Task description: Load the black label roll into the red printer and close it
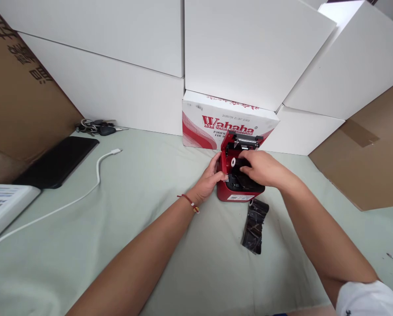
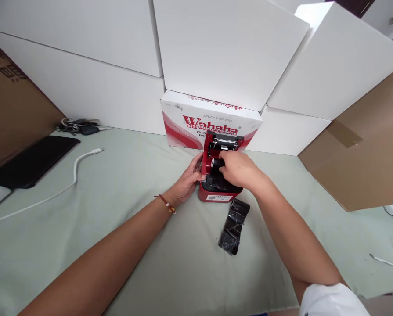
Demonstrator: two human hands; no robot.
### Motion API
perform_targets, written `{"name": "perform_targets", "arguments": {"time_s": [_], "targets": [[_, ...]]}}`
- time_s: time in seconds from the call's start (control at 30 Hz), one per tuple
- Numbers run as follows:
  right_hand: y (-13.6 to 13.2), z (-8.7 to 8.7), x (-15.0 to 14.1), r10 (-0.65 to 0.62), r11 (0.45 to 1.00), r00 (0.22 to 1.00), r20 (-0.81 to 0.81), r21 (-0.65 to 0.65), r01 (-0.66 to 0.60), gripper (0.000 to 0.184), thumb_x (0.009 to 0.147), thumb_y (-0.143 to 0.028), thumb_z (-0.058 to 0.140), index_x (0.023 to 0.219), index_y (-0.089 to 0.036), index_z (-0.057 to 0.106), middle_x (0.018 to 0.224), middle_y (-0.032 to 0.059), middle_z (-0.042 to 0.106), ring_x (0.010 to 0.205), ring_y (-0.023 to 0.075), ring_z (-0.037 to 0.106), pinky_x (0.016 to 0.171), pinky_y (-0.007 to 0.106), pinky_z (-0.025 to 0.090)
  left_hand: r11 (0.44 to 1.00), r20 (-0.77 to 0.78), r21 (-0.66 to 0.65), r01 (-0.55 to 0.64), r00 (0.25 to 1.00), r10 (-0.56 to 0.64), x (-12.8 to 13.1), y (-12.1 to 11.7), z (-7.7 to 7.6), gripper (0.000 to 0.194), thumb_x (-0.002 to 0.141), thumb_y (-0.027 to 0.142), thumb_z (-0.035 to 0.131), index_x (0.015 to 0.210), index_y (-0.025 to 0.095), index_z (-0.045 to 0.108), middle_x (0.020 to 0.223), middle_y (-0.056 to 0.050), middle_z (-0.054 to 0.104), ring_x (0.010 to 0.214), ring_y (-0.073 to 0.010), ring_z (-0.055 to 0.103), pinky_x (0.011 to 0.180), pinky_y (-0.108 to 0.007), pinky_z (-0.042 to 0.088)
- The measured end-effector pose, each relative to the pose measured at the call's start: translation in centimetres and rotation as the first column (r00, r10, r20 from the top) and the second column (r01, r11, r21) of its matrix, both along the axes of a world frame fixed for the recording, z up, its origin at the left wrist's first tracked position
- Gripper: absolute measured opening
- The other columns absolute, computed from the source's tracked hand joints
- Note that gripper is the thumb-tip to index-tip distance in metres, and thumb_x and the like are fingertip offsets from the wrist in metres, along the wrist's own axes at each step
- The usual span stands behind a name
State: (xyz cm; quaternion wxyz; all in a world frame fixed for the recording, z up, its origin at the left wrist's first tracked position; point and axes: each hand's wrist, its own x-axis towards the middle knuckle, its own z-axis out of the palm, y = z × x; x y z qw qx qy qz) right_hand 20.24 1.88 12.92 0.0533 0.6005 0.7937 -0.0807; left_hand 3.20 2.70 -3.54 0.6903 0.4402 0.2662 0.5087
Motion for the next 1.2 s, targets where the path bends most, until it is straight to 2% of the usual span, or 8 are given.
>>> {"name": "perform_targets", "arguments": {"time_s": [0.1, 0.2, 0.37, 0.47, 0.6, 0.8, 1.03, 1.2], "targets": [[-2.9, 2.2, 4.2, 0.02, 0.999, 0.958, -0.286, 0.039, -0.01, 0.039, 0.105, -0.044, 0.061, 0.138, -0.031, 0.078, 0.14, 0.0074, 0.082, 0.118, 0.0334, 0.078, 0.099, 0.044, 0.063, 1.0, 0.005, -0.028, 0.013, 1.0, -0.013, -0.1, -0.1, 0.2, 0.112, 0.074, 0.03, 0.078, 0.176, 0.031, 0.034, 0.177, -0.008, 0.052, 0.167, -0.0399, 0.042, 0.141, -0.06, 0.03], [-4.7, 3.0, 10.0, -0.077, 0.997, 0.951, -0.299, -0.025, 0.073, 0.049, 0.103, -0.061, 0.062, 0.14, -0.034, 0.079, 0.136, 0.007, 0.083, 0.111, 0.0349, 0.08, 0.093, 0.047, 0.065, 1.0, -0.006, -0.017, 0.017, 1.0, -0.017, -0.2, -0.1, 0.3, 0.111, 0.075, 0.031, 0.077, 0.177, 0.03, 0.035, 0.176, -0.008, 0.053, 0.167, -0.0394, 0.042, 0.141, -0.059, 0.03], [-5.2, -0.6, 16.4, -0.193, 0.949, 0.979, -0.063, -0.267, 0.17, 0.039, 0.096, -0.05, 0.068, 0.123, -0.028, 0.085, 0.123, 0.0115, 0.087, 0.105, 0.0347, 0.082, 0.088, 0.045, 0.066, 1.0, -0.004, 0.02, -0.009, 1.0, 0.01, -0.1, 0.1, 0.3, 0.108, 0.072, 0.031, 0.078, 0.174, 0.028, 0.04, 0.179, -0.008, 0.049, 0.168, -0.0396, 0.04, 0.142, -0.057, 0.029], [-5.5, -3.5, 16.4, -0.206, 0.941, 0.978, 0.029, -0.268, 0.206, 0.032, 0.093, -0.038, 0.071, 0.117, -0.025, 0.086, 0.123, 0.0136, 0.087, 0.109, 0.0361, 0.082, 0.093, 0.045, 0.065, 1.0, -0.002, 0.011, -0.02, 1.0, 0.02, -0.1, 0.1, 0.4, 0.109, 0.07, 0.031, 0.079, 0.172, 0.026, 0.041, 0.182, -0.009, 0.044, 0.17, -0.0391, 0.037, 0.143, -0.055, 0.027], [-6.8, -6.1, 13.7, -0.207, 0.973, 0.962, -0.177, -0.139, 0.183, 0.038, 0.102, -0.034, 0.059, 0.131, -0.023, 0.082, 0.139, 0.0132, 0.082, 0.124, 0.0323, 0.079, 0.108, 0.045, 0.061, 0.999, 0.002, 0.022, -0.034, 0.999, 0.034, -0.1, 0.2, 0.3, 0.106, 0.069, 0.03, 0.078, 0.17, 0.029, 0.045, 0.183, -0.007, 0.043, 0.171, -0.0389, 0.035, 0.144, -0.055, 0.027], [-8.4, -7.7, 10.3, -0.155, 0.951, 0.923, -0.352, -0.305, 0.044, 0.033, 0.102, -0.038, 0.064, 0.124, -0.023, 0.084, 0.132, 0.0117, 0.083, 0.113, 0.0305, 0.08, 0.1, 0.043, 0.062, 0.999, -0.018, 0.027, -0.02, 1.0, 0.02, -0.3, 0.1, 0.1, 0.102, 0.074, 0.03, 0.077, 0.17, 0.032, 0.045, 0.183, -0.005, 0.043, 0.171, -0.0382, 0.036, 0.142, -0.055, 0.03], [-9.2, -1.2, 10.5, 0.009, 0.943, 0.9, -0.437, -0.297, -0.153, 0.033, 0.103, -0.049, 0.065, 0.12, -0.028, 0.084, 0.115, 0.0078, 0.082, 0.095, 0.0252, 0.077, 0.086, 0.037, 0.061, 1.0, -0.014, 0.002, -0.001, 1.0, 0.001, -0.4, -0.2, 0.5, 0.103, 0.075, 0.031, 0.078, 0.172, 0.032, 0.043, 0.183, -0.005, 0.044, 0.169, -0.0388, 0.039, 0.142, -0.057, 0.03], [-6.0, 2.6, 8.0, 0.005, 0.999, 0.938, -0.347, -0.04, -0.02, 0.038, 0.102, -0.05, 0.067, 0.131, -0.032, 0.081, 0.114, 0.0049, 0.084, 0.082, 0.024, 0.075, 0.076, 0.039, 0.06, 1.0, -0.016, -0.018, -0.006, 1.0, 0.006, -0.4, -0.2, 0.7, 0.105, 0.074, 0.031, 0.079, 0.172, 0.031, 0.042, 0.181, -0.007, 0.046, 0.169, -0.0397, 0.039, 0.142, -0.058, 0.029]]}}
